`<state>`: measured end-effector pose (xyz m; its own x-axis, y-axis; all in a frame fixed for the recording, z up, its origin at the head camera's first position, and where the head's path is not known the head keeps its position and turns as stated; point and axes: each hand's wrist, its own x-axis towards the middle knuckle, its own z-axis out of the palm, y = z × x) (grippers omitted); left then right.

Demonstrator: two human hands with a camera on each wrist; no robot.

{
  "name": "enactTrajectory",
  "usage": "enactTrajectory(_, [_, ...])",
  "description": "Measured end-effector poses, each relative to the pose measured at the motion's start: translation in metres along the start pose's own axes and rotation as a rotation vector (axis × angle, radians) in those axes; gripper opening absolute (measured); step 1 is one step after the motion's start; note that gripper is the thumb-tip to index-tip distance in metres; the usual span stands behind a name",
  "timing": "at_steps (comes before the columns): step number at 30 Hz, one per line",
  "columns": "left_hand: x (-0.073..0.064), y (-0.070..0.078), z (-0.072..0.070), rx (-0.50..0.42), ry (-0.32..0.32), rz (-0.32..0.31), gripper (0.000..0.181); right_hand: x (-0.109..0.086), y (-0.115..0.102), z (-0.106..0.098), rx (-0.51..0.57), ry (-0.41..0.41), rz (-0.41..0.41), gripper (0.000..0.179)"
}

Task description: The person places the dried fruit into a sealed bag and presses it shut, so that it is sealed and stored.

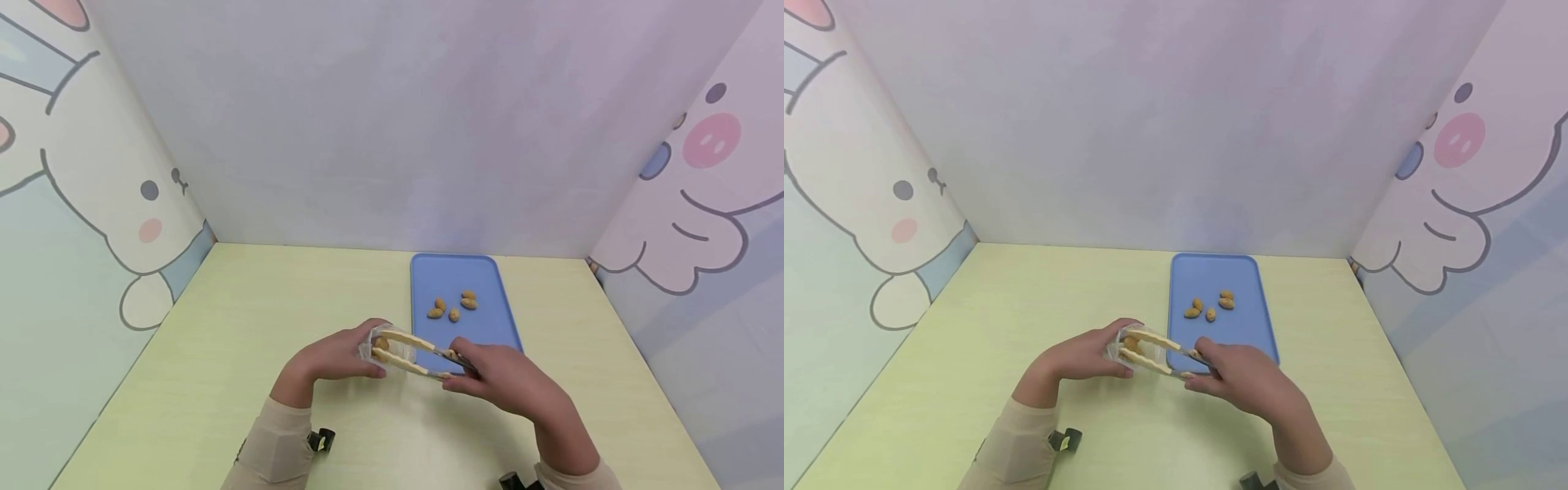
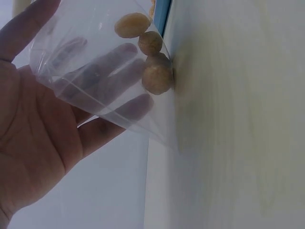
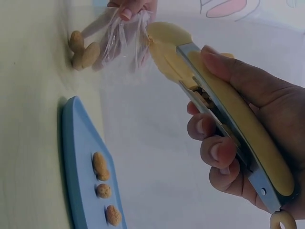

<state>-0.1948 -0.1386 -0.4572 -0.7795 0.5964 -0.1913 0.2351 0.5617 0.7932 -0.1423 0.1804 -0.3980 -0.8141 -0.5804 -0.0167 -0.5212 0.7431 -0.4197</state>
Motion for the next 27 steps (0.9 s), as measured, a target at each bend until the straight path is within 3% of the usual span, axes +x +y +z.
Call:
enactTrajectory(7, [0.000, 0.001, 0.000, 0.011, 0.001, -0.012, 0.078, 0.000, 0.003, -0.003, 0.025, 0.015, 0.066, 0.046])
enactTrajectory(12, [0.000, 0.000, -0.001, 0.021, 0.009, 0.013, 0.081, -0.001, 0.007, -0.006, 0.037, 0.046, 0.117, 0.056])
enactTrajectory(16, [0.000, 0.000, 0.000, 0.022, 0.007, -0.008, 0.080, -0.003, 0.010, -0.009, 0.058, 0.059, 0.158, 0.062])
enactTrajectory(27, [0.000, 0.001, 0.000, -0.012, -0.004, -0.023, 0.078, -0.008, 0.023, -0.019, 0.081, 0.093, 0.216, 0.060])
